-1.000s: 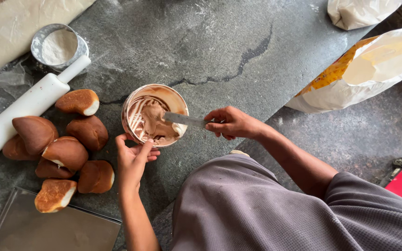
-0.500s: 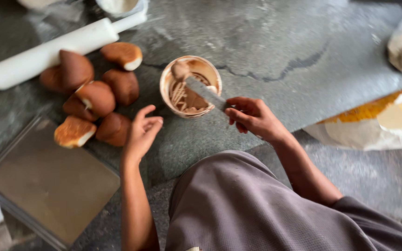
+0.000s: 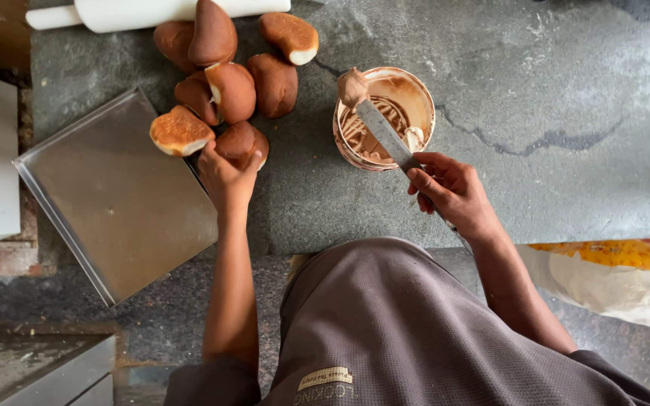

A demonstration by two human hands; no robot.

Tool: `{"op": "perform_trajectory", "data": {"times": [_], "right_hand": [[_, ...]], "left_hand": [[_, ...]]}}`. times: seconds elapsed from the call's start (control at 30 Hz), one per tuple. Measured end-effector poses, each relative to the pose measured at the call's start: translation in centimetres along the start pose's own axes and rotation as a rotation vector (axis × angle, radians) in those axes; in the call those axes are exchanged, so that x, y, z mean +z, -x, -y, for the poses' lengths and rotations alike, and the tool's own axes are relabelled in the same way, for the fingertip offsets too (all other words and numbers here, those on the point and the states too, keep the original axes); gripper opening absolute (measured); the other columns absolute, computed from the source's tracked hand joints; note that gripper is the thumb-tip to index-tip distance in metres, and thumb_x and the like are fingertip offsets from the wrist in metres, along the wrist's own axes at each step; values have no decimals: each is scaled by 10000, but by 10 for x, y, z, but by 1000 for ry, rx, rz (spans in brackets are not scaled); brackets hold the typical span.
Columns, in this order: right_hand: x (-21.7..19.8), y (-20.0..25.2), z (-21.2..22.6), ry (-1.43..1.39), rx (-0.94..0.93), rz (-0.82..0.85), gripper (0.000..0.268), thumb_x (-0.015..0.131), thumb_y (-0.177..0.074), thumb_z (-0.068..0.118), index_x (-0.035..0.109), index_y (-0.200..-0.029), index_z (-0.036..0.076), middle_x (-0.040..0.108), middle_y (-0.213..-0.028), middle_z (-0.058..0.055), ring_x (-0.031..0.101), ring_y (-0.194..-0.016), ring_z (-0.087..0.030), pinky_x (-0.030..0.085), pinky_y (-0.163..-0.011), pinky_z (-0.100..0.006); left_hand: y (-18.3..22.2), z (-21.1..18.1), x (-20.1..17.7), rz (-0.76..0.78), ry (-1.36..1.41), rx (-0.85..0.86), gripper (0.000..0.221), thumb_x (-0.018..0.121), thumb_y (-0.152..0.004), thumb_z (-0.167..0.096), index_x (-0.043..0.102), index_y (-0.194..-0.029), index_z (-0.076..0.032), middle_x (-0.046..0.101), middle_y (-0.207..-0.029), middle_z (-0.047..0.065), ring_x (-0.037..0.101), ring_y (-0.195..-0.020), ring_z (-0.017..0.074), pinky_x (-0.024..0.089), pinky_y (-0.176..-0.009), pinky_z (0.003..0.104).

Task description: The person retrieves a tub of cream filling from a shelf, scoops the filling using a knife, and spreads it inside sliced bread rolls.

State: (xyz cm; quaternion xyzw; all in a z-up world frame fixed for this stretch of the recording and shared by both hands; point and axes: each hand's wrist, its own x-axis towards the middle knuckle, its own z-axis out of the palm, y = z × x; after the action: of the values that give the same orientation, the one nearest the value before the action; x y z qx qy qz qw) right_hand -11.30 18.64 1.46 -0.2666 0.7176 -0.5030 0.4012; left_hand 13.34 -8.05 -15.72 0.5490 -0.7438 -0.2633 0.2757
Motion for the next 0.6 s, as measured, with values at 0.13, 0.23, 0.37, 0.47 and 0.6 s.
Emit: {"op": "perform_trajectory", "data": {"times": [0.13, 0.23, 0.37, 0.47, 0.6], "right_hand": [[8, -4, 0, 19, -30, 86, 426, 667, -983, 251, 644, -1283, -52, 679, -821, -51, 577, -617, -77, 493, -526, -245], [15, -8, 1, 18, -26, 111, 425, 671, -987, 252, 649, -1279, -55, 671, -815, -49, 568, -616, -78, 485, -527, -246], [22, -9, 2, 40, -12, 119, 419, 666, -998, 251, 659, -1291, -48, 668, -804, -49, 560, -611, -76, 482, -533, -243], [26, -10, 1, 113, -22, 97, 426, 663, -988, 252, 652, -1298, -41, 692, -806, -51, 577, -606, -76, 505, -535, -243], [31, -11, -5, 66, -4, 110, 435, 664, -988, 236, 631, -1318, -45, 688, -820, -55, 564, -613, -77, 492, -536, -243]], "left_hand": [[-15, -6, -2, 50, -127, 3, 749, 881, -792, -394, 518, -1369, -83, 518, -1342, 255, 537, -1235, 436, 468, -1006, 510], [-19, -6, -18, 175, -120, -6, 715, 855, -808, -478, 533, -1292, -61, 555, -1313, 251, 591, -1197, 427, 503, -997, 506], [-11, -9, -20, 552, -311, -273, 818, 790, -792, -657, 503, -1251, -43, 663, -1237, 245, 661, -1147, 416, 529, -975, 511], [17, -1, -3, 277, -168, -209, 870, 855, -700, -613, 527, -1217, 6, 643, -1148, 252, 662, -1035, 427, 547, -836, 527], [31, 5, 14, 177, 118, -229, 838, 866, -777, -570, 597, -1290, 35, 696, -1176, 234, 731, -1017, 348, 590, -840, 437]]}}
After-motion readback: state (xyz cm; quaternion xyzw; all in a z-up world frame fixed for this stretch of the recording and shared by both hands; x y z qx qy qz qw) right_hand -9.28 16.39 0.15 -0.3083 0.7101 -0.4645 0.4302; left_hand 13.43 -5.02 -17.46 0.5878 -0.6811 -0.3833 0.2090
